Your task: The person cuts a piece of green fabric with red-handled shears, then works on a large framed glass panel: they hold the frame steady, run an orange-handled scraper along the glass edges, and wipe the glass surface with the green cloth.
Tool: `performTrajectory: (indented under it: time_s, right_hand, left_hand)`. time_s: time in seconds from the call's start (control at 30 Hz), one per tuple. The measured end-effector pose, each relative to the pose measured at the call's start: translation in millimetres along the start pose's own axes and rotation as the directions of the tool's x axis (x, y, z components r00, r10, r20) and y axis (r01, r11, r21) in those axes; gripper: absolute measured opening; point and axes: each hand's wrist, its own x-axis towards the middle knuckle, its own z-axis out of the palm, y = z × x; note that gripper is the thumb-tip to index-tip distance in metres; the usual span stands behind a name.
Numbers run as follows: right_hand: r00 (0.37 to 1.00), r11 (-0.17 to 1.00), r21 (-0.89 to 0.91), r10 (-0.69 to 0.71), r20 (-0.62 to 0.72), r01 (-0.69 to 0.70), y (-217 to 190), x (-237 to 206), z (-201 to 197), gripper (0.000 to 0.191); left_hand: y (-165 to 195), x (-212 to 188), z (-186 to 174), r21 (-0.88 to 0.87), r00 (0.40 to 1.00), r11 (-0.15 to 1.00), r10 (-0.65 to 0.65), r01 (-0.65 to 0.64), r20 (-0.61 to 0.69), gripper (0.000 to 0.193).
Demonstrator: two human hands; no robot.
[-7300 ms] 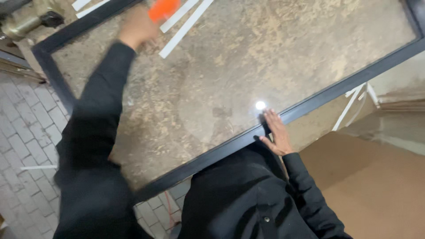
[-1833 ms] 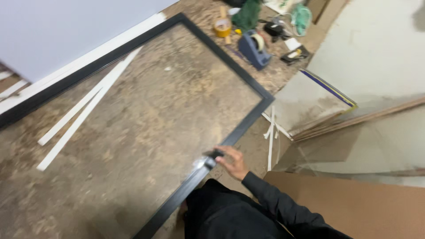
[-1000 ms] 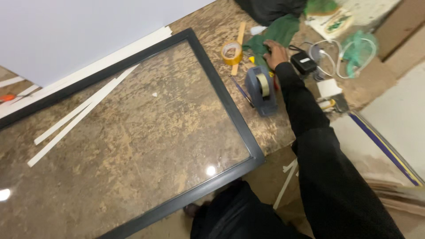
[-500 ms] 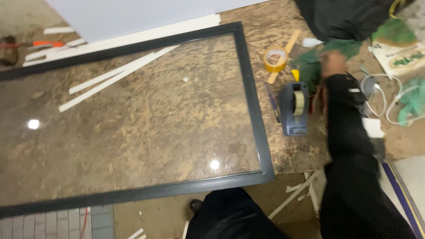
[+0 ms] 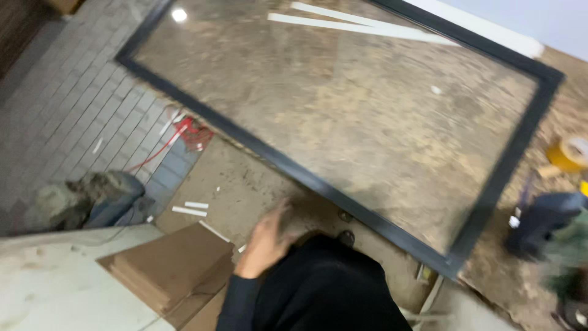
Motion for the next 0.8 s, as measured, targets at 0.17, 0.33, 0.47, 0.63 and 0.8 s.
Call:
performTrajectory:
  time_s: [0.17, 0.33, 0.47, 0.63, 0.8]
  right_hand:
    - [0.861, 0.893, 0.444, -0.283, 0.423, 0.075, -162, -29, 174, 0.017]
    - [0.813, 0.806, 0.590, -0.309, 0.493, -0.051, -278, -31, 286, 0.017]
    - [0.843, 0.808, 0.585, -0.266, 0.469, -0.070, -308, -37, 330, 0.026]
    - [0.716, 0.834, 0.526, -0.265, 0.646, -0.166, -294, -47, 353, 0.036]
    - [0.601, 0.913, 0.257, -0.016, 0.799, -0.317, -278, -50, 366, 0.040]
  left_hand:
    - [35, -2, -45, -0.125, 0.909, 0.903, 0.397, -0.411, -0.123, 0.088]
    - [-63, -30, -85, -0.108, 0.993, 0.991, 0.092, -0.083, 0.080, 0.044]
    - [-181, -50, -184, 0.434, 0.993, 0.895, -0.116, 0.107, -0.006, 0.027]
    - [-263, -102, -397, 0.787, 0.900, 0.437, -0.201, 0.437, -0.388, 0.024]
    - [-303, -121, -374, 0.489, 0.468, 0.660, 0.228, 0.571, -0.854, 0.021]
